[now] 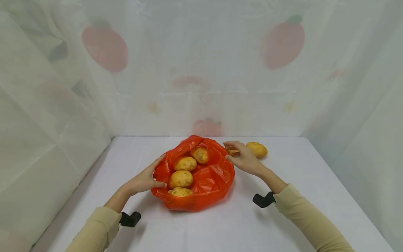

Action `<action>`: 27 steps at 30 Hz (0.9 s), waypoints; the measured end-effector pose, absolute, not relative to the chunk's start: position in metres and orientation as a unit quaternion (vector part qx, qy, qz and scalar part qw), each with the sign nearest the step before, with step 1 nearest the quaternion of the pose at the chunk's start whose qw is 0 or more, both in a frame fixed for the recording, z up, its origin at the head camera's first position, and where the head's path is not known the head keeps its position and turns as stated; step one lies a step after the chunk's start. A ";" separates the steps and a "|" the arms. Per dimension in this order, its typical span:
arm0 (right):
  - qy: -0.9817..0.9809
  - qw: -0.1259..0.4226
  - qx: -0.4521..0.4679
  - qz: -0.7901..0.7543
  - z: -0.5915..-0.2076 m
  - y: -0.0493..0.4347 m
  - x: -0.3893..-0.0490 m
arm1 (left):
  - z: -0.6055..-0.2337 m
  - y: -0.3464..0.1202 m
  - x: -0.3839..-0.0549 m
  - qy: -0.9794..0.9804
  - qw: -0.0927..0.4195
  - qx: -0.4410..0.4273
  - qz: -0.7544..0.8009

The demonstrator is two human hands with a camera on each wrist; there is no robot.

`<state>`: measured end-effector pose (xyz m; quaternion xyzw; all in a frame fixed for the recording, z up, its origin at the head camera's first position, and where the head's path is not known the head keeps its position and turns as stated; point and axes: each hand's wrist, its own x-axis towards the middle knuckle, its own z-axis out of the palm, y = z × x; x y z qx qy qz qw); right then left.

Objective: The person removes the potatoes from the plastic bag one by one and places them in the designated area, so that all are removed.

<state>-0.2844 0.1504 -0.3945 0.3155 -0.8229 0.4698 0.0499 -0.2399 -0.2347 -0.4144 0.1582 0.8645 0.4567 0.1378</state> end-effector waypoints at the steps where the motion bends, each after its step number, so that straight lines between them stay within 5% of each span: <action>1: -0.820 0.050 0.323 0.470 -0.394 0.148 -0.283 | -0.415 -0.235 -0.240 0.865 0.138 0.158 0.456; 27: -0.799 -0.035 0.409 0.439 -0.389 0.091 -0.249 | -0.414 -0.236 -0.240 0.873 0.136 0.155 0.441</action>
